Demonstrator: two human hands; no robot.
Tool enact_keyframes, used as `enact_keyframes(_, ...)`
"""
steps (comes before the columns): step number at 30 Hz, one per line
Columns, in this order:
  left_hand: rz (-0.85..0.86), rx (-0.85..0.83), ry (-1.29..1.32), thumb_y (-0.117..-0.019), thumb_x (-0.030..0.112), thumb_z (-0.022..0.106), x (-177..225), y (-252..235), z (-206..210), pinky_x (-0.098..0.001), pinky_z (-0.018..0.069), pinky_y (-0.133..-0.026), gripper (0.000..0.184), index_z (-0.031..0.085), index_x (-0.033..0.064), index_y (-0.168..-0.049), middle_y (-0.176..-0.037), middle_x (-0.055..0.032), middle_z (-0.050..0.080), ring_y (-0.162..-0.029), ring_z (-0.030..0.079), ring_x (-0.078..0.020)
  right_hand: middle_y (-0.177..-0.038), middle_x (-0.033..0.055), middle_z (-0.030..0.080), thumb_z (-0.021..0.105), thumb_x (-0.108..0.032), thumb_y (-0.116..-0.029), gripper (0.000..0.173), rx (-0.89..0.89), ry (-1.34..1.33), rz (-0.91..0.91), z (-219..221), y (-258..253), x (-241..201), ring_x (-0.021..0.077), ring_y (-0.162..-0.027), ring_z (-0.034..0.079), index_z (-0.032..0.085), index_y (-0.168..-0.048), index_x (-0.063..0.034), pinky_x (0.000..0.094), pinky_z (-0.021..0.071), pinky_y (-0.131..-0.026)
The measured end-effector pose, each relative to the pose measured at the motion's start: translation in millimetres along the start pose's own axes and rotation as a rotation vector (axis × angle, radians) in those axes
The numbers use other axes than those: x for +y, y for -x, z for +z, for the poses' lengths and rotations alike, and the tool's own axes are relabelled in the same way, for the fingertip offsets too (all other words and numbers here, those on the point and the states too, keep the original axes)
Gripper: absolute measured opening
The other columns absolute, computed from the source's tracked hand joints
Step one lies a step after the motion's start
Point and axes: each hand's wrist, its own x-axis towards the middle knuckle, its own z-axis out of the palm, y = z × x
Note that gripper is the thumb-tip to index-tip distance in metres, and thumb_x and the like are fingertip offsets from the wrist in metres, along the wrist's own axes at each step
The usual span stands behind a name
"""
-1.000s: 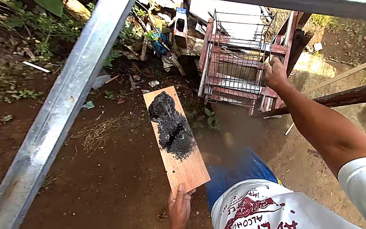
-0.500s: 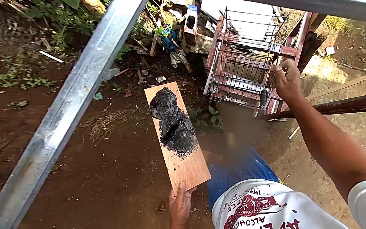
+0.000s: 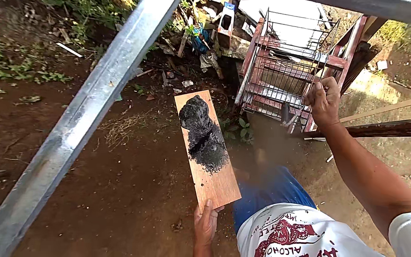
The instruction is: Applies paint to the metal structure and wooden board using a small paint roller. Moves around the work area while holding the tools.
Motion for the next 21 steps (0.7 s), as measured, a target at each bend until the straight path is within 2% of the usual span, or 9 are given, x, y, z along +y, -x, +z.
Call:
enact_keyframes(2, -0.014, 0.001, 0.003, -0.0964, 0.031, 0.07, -1, 1, -3, -0.0423, 0.0654, -0.074, 0.05, 0.051, 0.0002, -0.132, -0.111, -0.0175, 0.073, -0.089, 0.076, -0.0273, -0.073, -0.0001, 0.057, 0.036, -0.021, -0.1101, 0.018, -0.021, -0.002, -0.021, 15, -2, 3, 0.0158, -0.069, 0.066, 0.046, -0.105, -0.0072, 0.0429, 0.0613, -0.077)
enact_keyframes(4, -0.009, 0.009, 0.008, -0.0958, 0.03, 0.071, 0, 0, -4, -0.0429, 0.0654, -0.074, 0.05, 0.052, 0.0002, -0.13, -0.11, -0.0179, 0.073, -0.088, 0.076, -0.0275, -0.083, 0.0058, 0.064, 0.035, -0.021, -0.1101, 0.024, -0.088, 0.154, -0.04, 32, -1, 12, 0.0152, -0.082, 0.068, 0.048, -0.11, -0.0007, 0.0385, 0.0592, -0.083)
enact_keyframes(7, 0.006, 0.032, 0.021, -0.0951, 0.031, 0.072, 3, 6, -4, -0.044, 0.0653, -0.075, 0.052, 0.052, 0.0002, -0.131, -0.111, -0.0181, 0.073, -0.09, 0.076, -0.0285, -0.098, 0.0107, 0.073, 0.039, -0.029, -0.1099, 0.034, -0.197, 0.465, 0.027, 37, 18, 27, 0.0198, -0.086, 0.071, 0.056, -0.118, -0.0016, 0.0419, 0.058, -0.081)
enact_keyframes(10, 0.022, 0.083, 0.034, -0.0948, 0.029, 0.072, 1, 14, -8, -0.0431, 0.0656, -0.073, 0.051, 0.05, 0.0009, -0.132, -0.111, -0.0172, 0.073, -0.088, 0.076, -0.0272, -0.099, 0.0145, 0.074, 0.047, -0.03, -0.1092, 0.033, -0.175, 0.509, 0.324, 24, 40, 21, 0.0257, -0.081, 0.072, 0.061, -0.118, -0.0022, 0.0501, 0.0579, -0.079)
enact_keyframes(12, 0.034, 0.102, 0.037, -0.0956, 0.029, 0.071, -1, 17, -11, -0.0415, 0.0656, -0.071, 0.05, 0.05, 0.0018, -0.132, -0.11, -0.0159, 0.074, -0.087, 0.076, -0.0258, -0.093, 0.0156, 0.072, 0.058, -0.025, -0.1057, 0.028, -0.177, 0.463, 0.559, 11, 50, 21, 0.0249, -0.073, 0.07, 0.066, -0.114, 0.0, 0.0492, 0.0588, -0.075)
enact_keyframes(13, 0.041, 0.108, 0.036, -0.0969, 0.029, 0.069, -3, 18, -11, -0.0402, 0.0654, -0.07, 0.048, 0.05, 0.0025, -0.132, -0.109, -0.0152, 0.074, -0.086, 0.076, -0.0249, -0.091, 0.0136, 0.073, 0.061, -0.021, -0.104, 0.022, -0.219, 0.467, 0.635, 5, 53, 26, 0.0216, -0.067, 0.069, 0.067, -0.11, -0.0011, 0.0448, 0.0603, -0.069)
enact_keyframes(15, 0.043, 0.116, 0.044, -0.0982, 0.028, 0.067, -7, 18, -12, -0.0398, 0.0653, -0.069, 0.045, 0.05, 0.0026, -0.132, -0.109, -0.0153, 0.074, -0.086, 0.076, -0.0251, -0.09, 0.0183, 0.072, 0.063, -0.02, -0.1029, 0.021, -0.4, 0.608, 0.709, -2, 57, 44, 0.0313, -0.072, 0.069, 0.07, -0.11, -0.0012, 0.0561, 0.0583, -0.071)
enact_keyframes(18, 0.035, 0.127, 0.048, -0.0985, 0.026, 0.065, -9, 20, -12, -0.0413, 0.0654, -0.07, 0.043, 0.051, 0.0016, -0.131, -0.11, -0.016, 0.074, -0.086, 0.076, -0.0263, -0.098, 0.0244, 0.072, 0.054, -0.023, -0.1062, 0.027, -0.566, 0.858, 0.599, 9, 55, 28, 0.0463, -0.095, 0.069, 0.074, -0.111, -0.005, 0.0722, 0.0498, -0.083)
enact_keyframes(21, 0.032, 0.131, 0.056, -0.0975, 0.027, 0.068, -10, 24, -11, -0.0416, 0.0652, -0.072, 0.045, 0.052, 0.0005, -0.13, -0.109, -0.0167, 0.074, -0.086, 0.076, -0.0267, -0.096, 0.0226, 0.073, 0.05, -0.026, -0.1079, 0.031, -0.568, 0.902, 0.419, 24, 54, -2, 0.0459, -0.091, 0.07, 0.074, -0.117, -0.0083, 0.0714, 0.0513, -0.079)
